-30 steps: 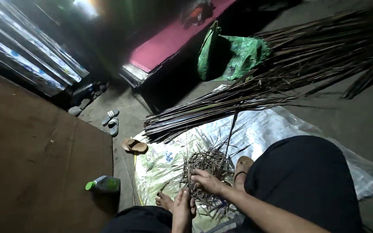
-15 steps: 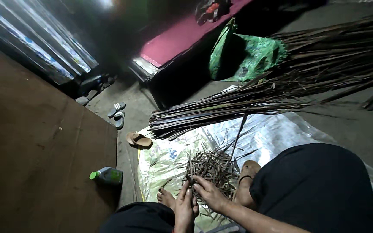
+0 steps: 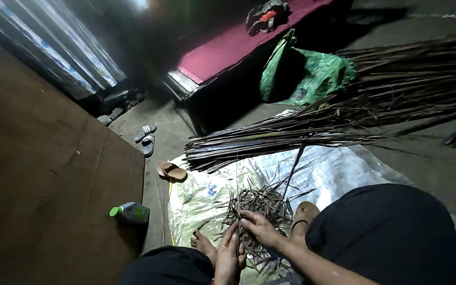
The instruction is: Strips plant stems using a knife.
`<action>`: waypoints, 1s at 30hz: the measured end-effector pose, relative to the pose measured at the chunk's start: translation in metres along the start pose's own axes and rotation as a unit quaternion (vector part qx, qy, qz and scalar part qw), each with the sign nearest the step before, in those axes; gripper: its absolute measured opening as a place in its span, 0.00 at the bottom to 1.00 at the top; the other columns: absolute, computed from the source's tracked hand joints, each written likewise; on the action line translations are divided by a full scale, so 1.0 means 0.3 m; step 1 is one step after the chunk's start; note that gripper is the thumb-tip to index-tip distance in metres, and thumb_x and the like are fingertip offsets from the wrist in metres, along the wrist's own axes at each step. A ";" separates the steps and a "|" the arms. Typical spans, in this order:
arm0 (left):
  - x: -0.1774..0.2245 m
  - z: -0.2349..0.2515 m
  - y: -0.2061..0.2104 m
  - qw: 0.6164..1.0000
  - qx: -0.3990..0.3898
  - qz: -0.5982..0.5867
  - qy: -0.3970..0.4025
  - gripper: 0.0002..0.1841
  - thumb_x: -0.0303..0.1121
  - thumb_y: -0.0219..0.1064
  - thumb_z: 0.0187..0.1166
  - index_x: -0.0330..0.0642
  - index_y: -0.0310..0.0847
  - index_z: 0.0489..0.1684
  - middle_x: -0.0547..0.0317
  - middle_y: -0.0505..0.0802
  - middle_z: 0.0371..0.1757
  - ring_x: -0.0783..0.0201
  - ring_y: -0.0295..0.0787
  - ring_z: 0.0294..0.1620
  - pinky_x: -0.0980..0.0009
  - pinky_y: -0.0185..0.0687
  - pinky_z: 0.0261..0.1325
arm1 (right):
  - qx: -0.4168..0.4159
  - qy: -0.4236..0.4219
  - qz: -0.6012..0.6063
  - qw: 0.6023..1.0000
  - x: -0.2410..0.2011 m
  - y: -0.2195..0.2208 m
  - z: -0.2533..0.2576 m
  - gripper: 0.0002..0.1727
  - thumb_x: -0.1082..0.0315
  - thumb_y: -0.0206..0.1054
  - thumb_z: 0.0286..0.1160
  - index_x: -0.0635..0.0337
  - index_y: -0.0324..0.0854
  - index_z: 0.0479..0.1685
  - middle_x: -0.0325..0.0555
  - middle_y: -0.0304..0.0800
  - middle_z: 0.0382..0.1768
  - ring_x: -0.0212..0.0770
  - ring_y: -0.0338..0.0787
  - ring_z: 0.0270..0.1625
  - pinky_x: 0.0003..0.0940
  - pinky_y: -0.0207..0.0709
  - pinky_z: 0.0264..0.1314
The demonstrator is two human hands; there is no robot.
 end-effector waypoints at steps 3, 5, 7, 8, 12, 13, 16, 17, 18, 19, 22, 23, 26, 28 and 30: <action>0.000 0.000 0.003 1.000 -0.004 -0.007 0.000 0.22 0.28 0.42 0.95 0.39 0.67 0.83 0.67 0.74 0.17 0.77 0.66 0.11 0.82 0.65 0.15 | 0.013 -0.005 0.003 1.000 -0.004 -0.006 0.004 0.22 0.68 0.56 0.90 0.68 0.72 0.77 0.44 0.86 0.41 0.27 0.80 0.30 0.25 0.77 0.35; -0.001 -0.004 0.000 1.000 0.000 -0.015 -0.003 0.21 0.28 0.42 0.95 0.39 0.68 0.83 0.67 0.74 0.17 0.76 0.66 0.11 0.82 0.64 0.15 | -0.007 0.004 0.019 1.000 -0.001 -0.004 0.006 0.22 0.69 0.57 0.89 0.67 0.71 0.78 0.43 0.86 0.41 0.28 0.80 0.30 0.26 0.77 0.35; -0.003 -0.007 -0.004 1.000 -0.004 -0.021 -0.007 0.22 0.28 0.41 0.95 0.39 0.67 0.83 0.67 0.74 0.17 0.77 0.66 0.11 0.82 0.64 0.15 | -0.054 0.026 0.041 0.997 -0.002 0.001 0.004 0.23 0.71 0.58 0.87 0.64 0.69 0.80 0.40 0.84 0.38 0.28 0.81 0.28 0.27 0.79 0.34; -0.002 -0.009 -0.005 1.000 -0.009 -0.022 -0.007 0.22 0.28 0.40 0.95 0.39 0.67 0.83 0.67 0.74 0.17 0.77 0.66 0.11 0.82 0.64 0.15 | -0.082 0.040 0.050 0.995 -0.003 0.003 0.002 0.25 0.73 0.57 0.86 0.63 0.67 0.81 0.41 0.84 0.39 0.29 0.82 0.29 0.28 0.81 0.35; -0.004 -0.011 -0.001 0.999 -0.020 -0.029 -0.006 0.21 0.29 0.40 0.95 0.39 0.67 0.82 0.67 0.75 0.17 0.78 0.66 0.11 0.83 0.64 0.15 | -0.111 0.064 0.067 0.989 0.002 -0.007 0.000 0.27 0.76 0.59 0.82 0.61 0.67 0.81 0.41 0.86 0.43 0.31 0.85 0.32 0.28 0.83 0.36; -0.004 -0.009 -0.001 0.999 -0.021 -0.029 -0.006 0.22 0.28 0.40 0.95 0.39 0.67 0.83 0.67 0.74 0.17 0.77 0.66 0.11 0.82 0.64 0.15 | -0.103 0.063 0.068 0.990 0.004 -0.012 0.003 0.26 0.77 0.60 0.82 0.61 0.68 0.80 0.41 0.86 0.42 0.30 0.85 0.31 0.27 0.82 0.35; -0.005 -0.009 0.002 0.999 -0.026 -0.022 -0.003 0.22 0.28 0.40 0.95 0.39 0.67 0.82 0.67 0.74 0.17 0.77 0.66 0.11 0.82 0.65 0.15 | -0.069 0.057 0.065 0.994 0.004 -0.030 0.018 0.25 0.77 0.60 0.82 0.62 0.70 0.80 0.41 0.87 0.42 0.30 0.84 0.31 0.27 0.81 0.34; -0.006 -0.009 0.001 0.999 -0.026 -0.021 -0.002 0.21 0.28 0.40 0.95 0.39 0.68 0.82 0.67 0.74 0.17 0.77 0.67 0.11 0.82 0.66 0.15 | -0.060 0.056 0.068 0.994 0.003 -0.038 0.024 0.26 0.78 0.60 0.82 0.62 0.70 0.80 0.42 0.88 0.43 0.30 0.84 0.31 0.27 0.81 0.34; -0.008 -0.011 0.001 0.999 -0.025 -0.020 -0.003 0.21 0.28 0.40 0.95 0.39 0.68 0.82 0.67 0.75 0.17 0.77 0.67 0.11 0.82 0.66 0.15 | -0.053 0.057 0.067 0.995 0.001 -0.045 0.030 0.26 0.78 0.60 0.82 0.61 0.70 0.81 0.42 0.87 0.44 0.30 0.83 0.31 0.26 0.80 0.34; -0.010 -0.012 0.002 0.999 -0.024 -0.021 -0.005 0.21 0.29 0.40 0.95 0.40 0.68 0.82 0.67 0.75 0.17 0.77 0.68 0.11 0.82 0.67 0.16 | -0.048 0.059 0.068 0.995 0.001 -0.053 0.036 0.26 0.78 0.61 0.82 0.61 0.70 0.80 0.42 0.87 0.44 0.30 0.83 0.31 0.26 0.80 0.34; -0.014 -0.014 0.002 0.999 -0.023 -0.020 -0.009 0.21 0.28 0.41 0.95 0.39 0.68 0.82 0.67 0.75 0.17 0.77 0.68 0.11 0.82 0.66 0.15 | -0.039 0.058 0.081 0.994 0.004 -0.075 0.052 0.25 0.78 0.60 0.82 0.60 0.72 0.79 0.41 0.87 0.40 0.30 0.83 0.30 0.26 0.79 0.32; -0.015 -0.016 0.001 1.000 -0.022 -0.016 -0.010 0.21 0.28 0.41 0.95 0.39 0.68 0.82 0.67 0.75 0.18 0.77 0.68 0.12 0.82 0.66 0.16 | -0.036 0.059 0.084 0.994 0.006 -0.081 0.059 0.25 0.78 0.59 0.83 0.60 0.71 0.80 0.40 0.87 0.39 0.30 0.83 0.29 0.26 0.79 0.31; -0.024 -0.018 0.003 0.999 -0.026 -0.008 -0.018 0.21 0.29 0.41 0.95 0.39 0.68 0.82 0.66 0.76 0.19 0.77 0.69 0.12 0.82 0.68 0.16 | -0.014 0.066 0.078 0.995 0.003 -0.115 0.080 0.25 0.78 0.59 0.84 0.61 0.69 0.81 0.41 0.85 0.41 0.31 0.82 0.29 0.27 0.79 0.32; -0.028 -0.019 0.008 0.999 -0.026 -0.002 -0.021 0.21 0.28 0.41 0.95 0.38 0.68 0.83 0.67 0.76 0.19 0.77 0.69 0.12 0.82 0.67 0.17 | -0.004 0.072 0.078 0.994 0.004 -0.139 0.095 0.24 0.78 0.59 0.84 0.61 0.69 0.80 0.41 0.85 0.39 0.31 0.83 0.29 0.27 0.79 0.32; -0.028 -0.019 0.016 0.999 -0.033 0.015 -0.019 0.22 0.28 0.40 0.95 0.38 0.67 0.83 0.68 0.76 0.19 0.78 0.68 0.13 0.82 0.66 0.17 | 0.003 0.078 0.079 0.994 0.005 -0.163 0.109 0.23 0.77 0.59 0.85 0.60 0.69 0.78 0.41 0.84 0.39 0.32 0.83 0.30 0.28 0.79 0.32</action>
Point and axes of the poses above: each hand's wrist, its own z-axis towards the middle knuckle, its own y-axis out of the palm, x = y × z, the point moved 9 cm from there along z, towards the middle knuckle
